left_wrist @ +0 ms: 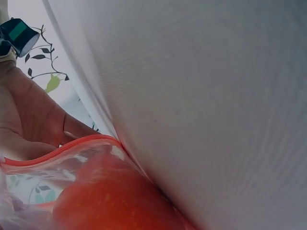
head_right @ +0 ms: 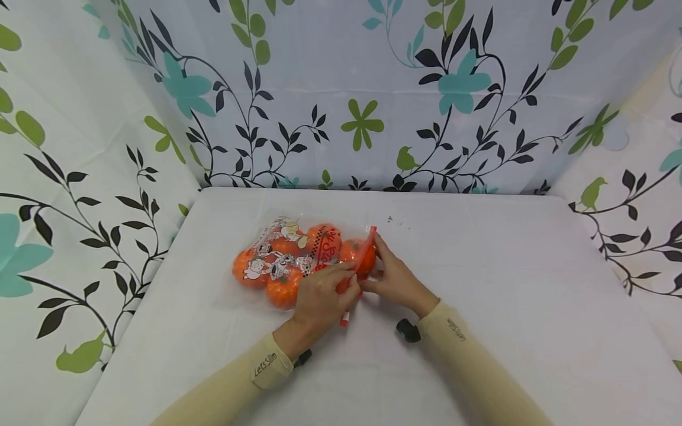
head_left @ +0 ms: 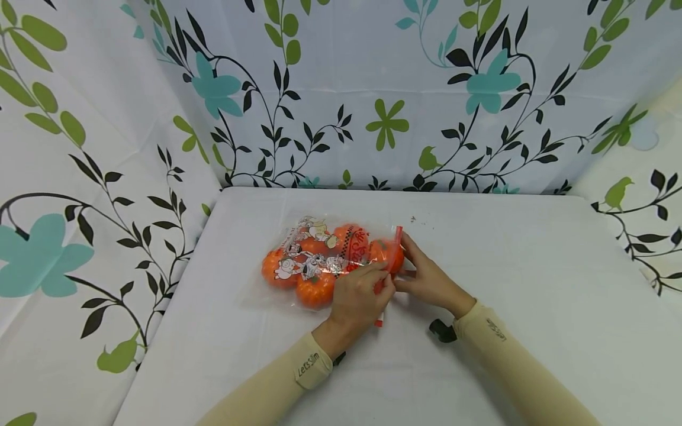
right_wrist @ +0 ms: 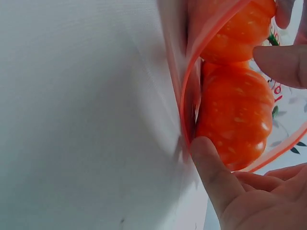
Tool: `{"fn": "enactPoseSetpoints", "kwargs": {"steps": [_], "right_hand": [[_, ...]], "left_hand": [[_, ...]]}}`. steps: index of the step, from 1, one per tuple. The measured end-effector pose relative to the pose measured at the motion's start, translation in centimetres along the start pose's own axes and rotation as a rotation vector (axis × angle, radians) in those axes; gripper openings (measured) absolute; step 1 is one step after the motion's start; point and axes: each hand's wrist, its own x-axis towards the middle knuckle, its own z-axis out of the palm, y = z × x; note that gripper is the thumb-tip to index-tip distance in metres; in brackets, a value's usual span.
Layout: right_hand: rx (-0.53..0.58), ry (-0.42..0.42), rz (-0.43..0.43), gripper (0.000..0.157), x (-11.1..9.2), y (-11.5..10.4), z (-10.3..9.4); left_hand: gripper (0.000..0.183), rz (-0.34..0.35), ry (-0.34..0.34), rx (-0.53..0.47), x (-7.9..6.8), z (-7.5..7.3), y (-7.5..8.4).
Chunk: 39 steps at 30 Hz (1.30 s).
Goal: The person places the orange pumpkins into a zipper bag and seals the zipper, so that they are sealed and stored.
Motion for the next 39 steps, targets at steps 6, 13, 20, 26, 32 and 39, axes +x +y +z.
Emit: {"fn": "enactPoseSetpoints", "kwargs": {"steps": [6,13,20,26,32,39], "right_hand": [[-0.085,0.082,0.054,0.086,-1.1,0.1,-0.4],[-0.133,0.164,0.078,0.050,-2.0,0.2,-0.5],[-0.045,0.139,0.082,0.053,-1.7,0.3,-0.2],[0.013,0.123,0.069,0.056,-1.3,0.1,0.1],[0.074,0.092,0.058,0.059,-0.9,-0.1,0.3],[0.086,0.071,0.089,0.058,-0.8,-0.5,0.5]], "left_hand": [[0.008,-0.009,-0.006,0.006,0.0,-0.1,0.0],[0.005,0.008,0.010,0.019,0.1,-0.1,-0.2],[0.005,0.027,-0.009,0.019,0.1,-0.2,-0.1],[0.007,0.044,-0.030,-0.002,0.1,-0.3,-0.2],[0.010,0.057,-0.030,-0.007,0.0,-0.3,-0.3],[0.013,0.074,-0.054,-0.007,0.0,-0.3,-0.5]]}}
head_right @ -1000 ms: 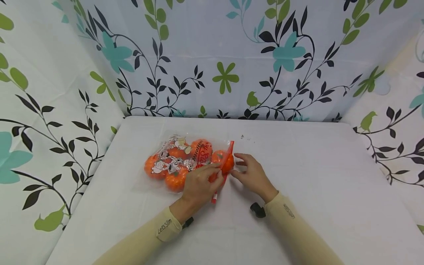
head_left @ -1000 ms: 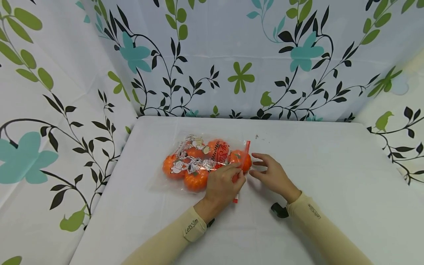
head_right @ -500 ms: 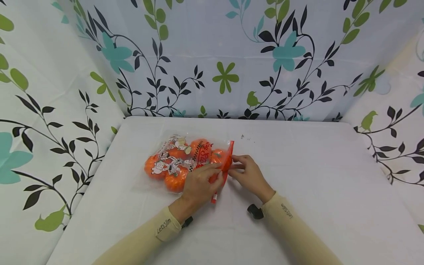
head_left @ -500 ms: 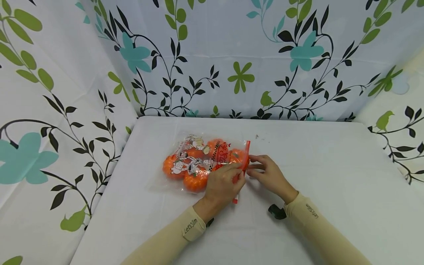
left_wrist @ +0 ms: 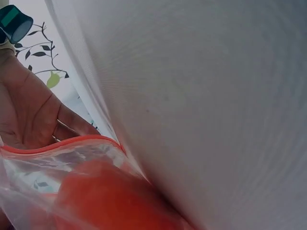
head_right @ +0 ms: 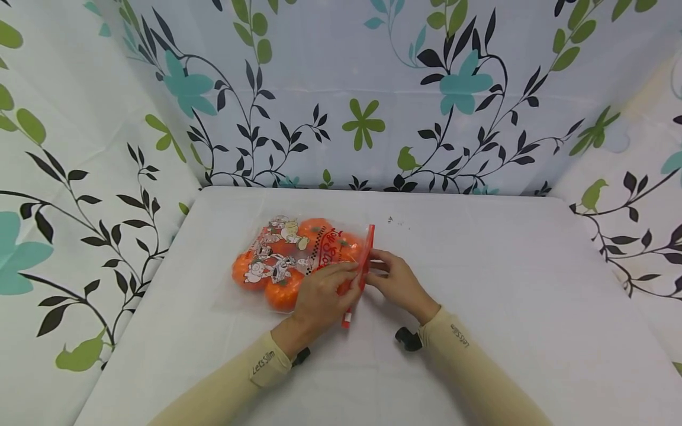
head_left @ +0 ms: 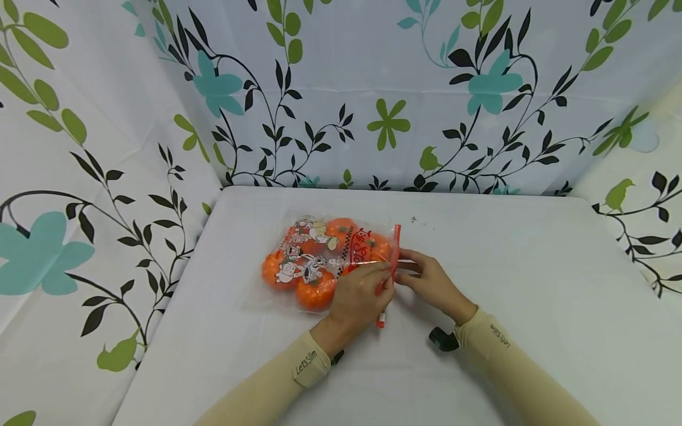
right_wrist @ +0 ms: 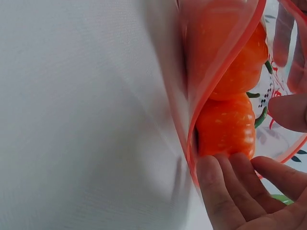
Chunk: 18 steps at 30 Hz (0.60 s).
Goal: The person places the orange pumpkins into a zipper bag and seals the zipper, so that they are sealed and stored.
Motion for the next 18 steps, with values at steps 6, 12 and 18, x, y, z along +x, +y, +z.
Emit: {"fn": "enactPoseSetpoints", "kwargs": {"steps": [6,12,18], "right_hand": [[0.008,-0.027,0.003,0.056,0.07,-0.35,0.29],[0.003,-0.051,-0.032,0.052,0.30,-0.20,0.38],[0.009,-0.081,-0.043,0.050,0.44,-0.15,0.46]], "left_hand": [[0.014,-0.003,-0.033,-0.024,0.06,-0.04,-0.09],[0.014,0.011,-0.053,-0.020,0.05,-0.02,-0.19],[0.014,0.031,-0.068,-0.029,0.10,-0.08,-0.35]]}}
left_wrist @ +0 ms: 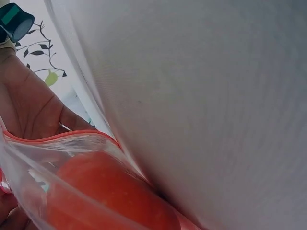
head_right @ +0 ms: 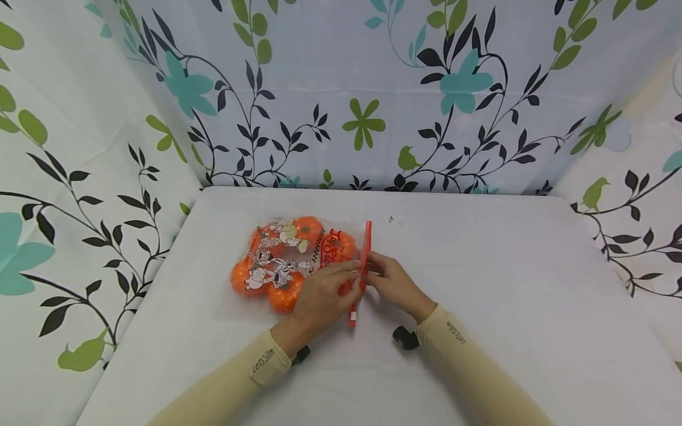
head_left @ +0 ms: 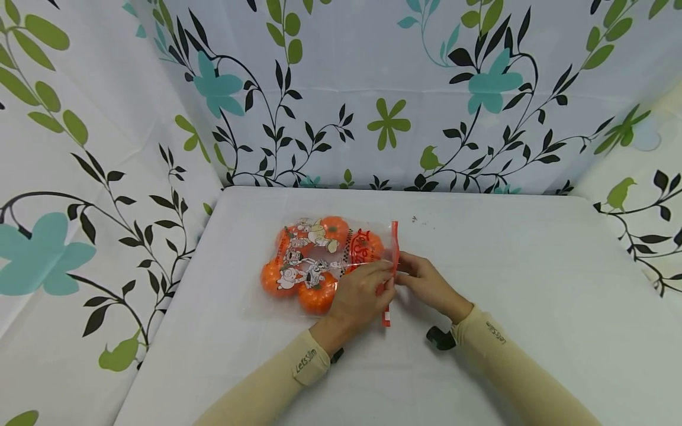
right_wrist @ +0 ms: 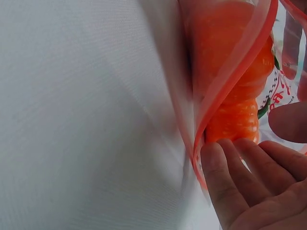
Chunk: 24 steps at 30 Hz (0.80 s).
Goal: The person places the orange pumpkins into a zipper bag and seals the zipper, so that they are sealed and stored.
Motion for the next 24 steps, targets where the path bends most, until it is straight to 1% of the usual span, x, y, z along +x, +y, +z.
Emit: {"fn": "enactPoseSetpoints", "kwargs": {"steps": [4,8,14,17,20,24], "right_hand": [[-0.005,0.001,-0.003,0.050,0.0,0.1,-0.1],[-0.022,0.035,-0.009,0.050,-0.3,0.3,-0.4],[-0.058,0.107,0.012,0.047,-1.3,0.4,-1.2],[-0.093,0.161,0.006,0.045,-1.9,0.3,-1.6],[-0.141,0.215,-0.021,0.044,-2.4,0.2,-2.0],[-0.189,0.264,-0.032,0.041,-3.0,-0.2,-2.3]], "left_hand": [[0.015,0.013,0.010,0.001,0.1,0.1,0.0],[0.020,0.012,0.003,0.004,0.1,0.1,0.0],[0.031,-0.014,-0.054,0.019,0.0,0.1,0.1],[0.033,-0.014,-0.073,0.031,0.0,0.1,0.2],[0.032,-0.007,-0.110,0.084,0.0,0.2,0.3],[0.030,0.004,-0.206,0.216,0.0,0.2,0.5]]}}
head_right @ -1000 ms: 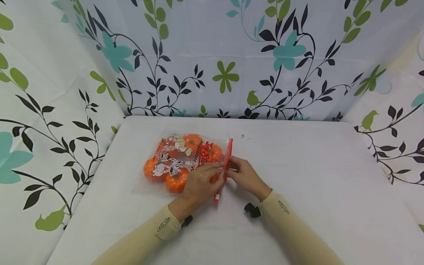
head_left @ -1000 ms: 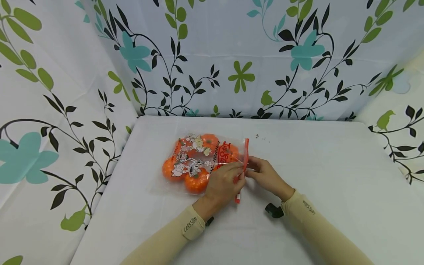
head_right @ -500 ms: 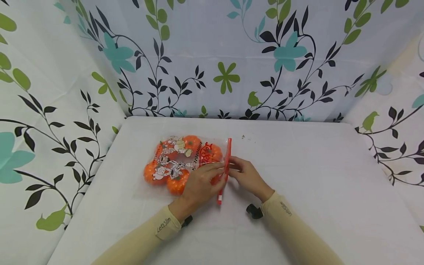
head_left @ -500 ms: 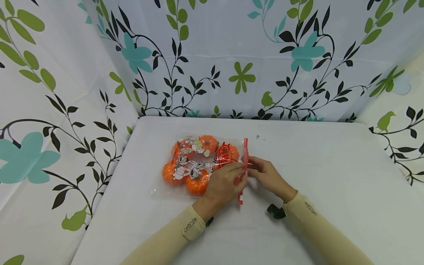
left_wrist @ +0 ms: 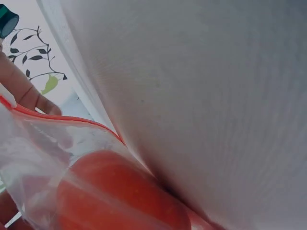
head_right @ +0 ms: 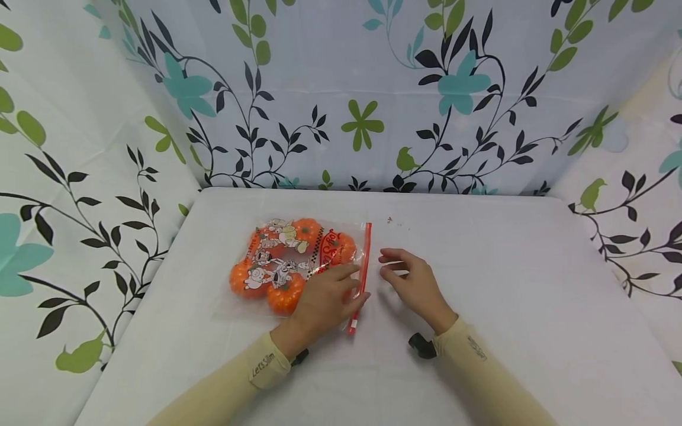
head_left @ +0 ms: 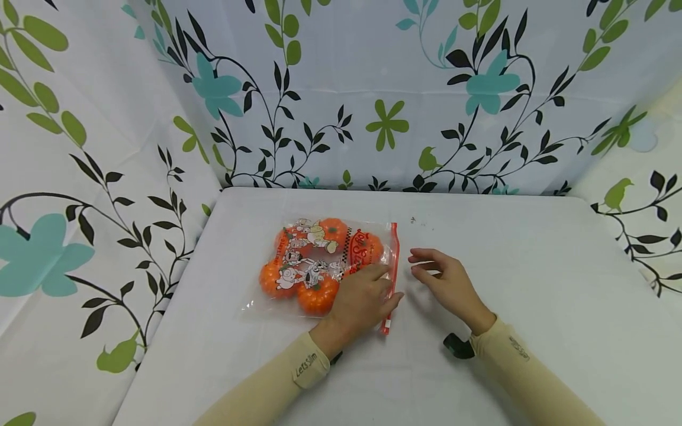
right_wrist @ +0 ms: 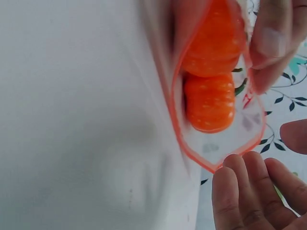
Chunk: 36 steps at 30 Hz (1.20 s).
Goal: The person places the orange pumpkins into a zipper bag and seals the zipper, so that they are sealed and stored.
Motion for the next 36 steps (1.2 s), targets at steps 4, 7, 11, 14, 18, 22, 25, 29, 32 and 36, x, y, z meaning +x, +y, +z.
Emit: {"fn": "enactPoseSetpoints", "kwargs": {"steps": [4,7,11,14,18,22,25,29,32,36], "right_hand": [[-0.012,0.025,-0.014,0.037,-0.6,-0.4,-0.4],[0.001,0.031,-0.024,0.034,-1.0,-0.9,-0.6],[0.070,0.010,-0.013,0.030,-1.6,-1.7,-0.6],[0.110,-0.024,0.005,0.024,-2.2,-2.2,-0.6],[0.117,-0.080,0.037,0.022,-2.8,-2.4,-0.5],[0.110,-0.138,0.078,0.021,-3.4,-2.1,-0.1],[0.089,-0.194,0.083,0.020,-3.7,-1.8,0.3],[0.076,-0.268,0.071,0.024,-4.1,-1.3,0.9],[0.095,-0.321,0.082,0.028,-4.3,-0.9,1.3],[0.149,-0.414,0.112,0.030,-4.6,-0.5,1.9]], "left_hand": [[0.027,0.001,-0.069,0.055,-0.1,-0.2,0.2],[0.027,0.005,-0.077,0.053,-0.1,-0.3,0.2],[0.030,0.018,-0.032,0.026,-0.3,-0.3,0.0],[0.033,0.017,0.023,-0.033,-0.5,-0.6,-0.1],[0.031,0.020,0.067,-0.087,-0.7,-1.4,0.1],[0.026,0.042,0.059,-0.075,-0.7,-2.5,0.7],[0.027,0.051,0.030,-0.065,-0.8,-3.4,1.1],[0.022,0.062,-0.061,0.000,-0.8,-4.4,1.7],[0.014,0.069,-0.191,0.120,-0.8,-5.2,2.3],[0.014,0.057,-0.335,0.246,-1.0,-5.8,3.0]]}}
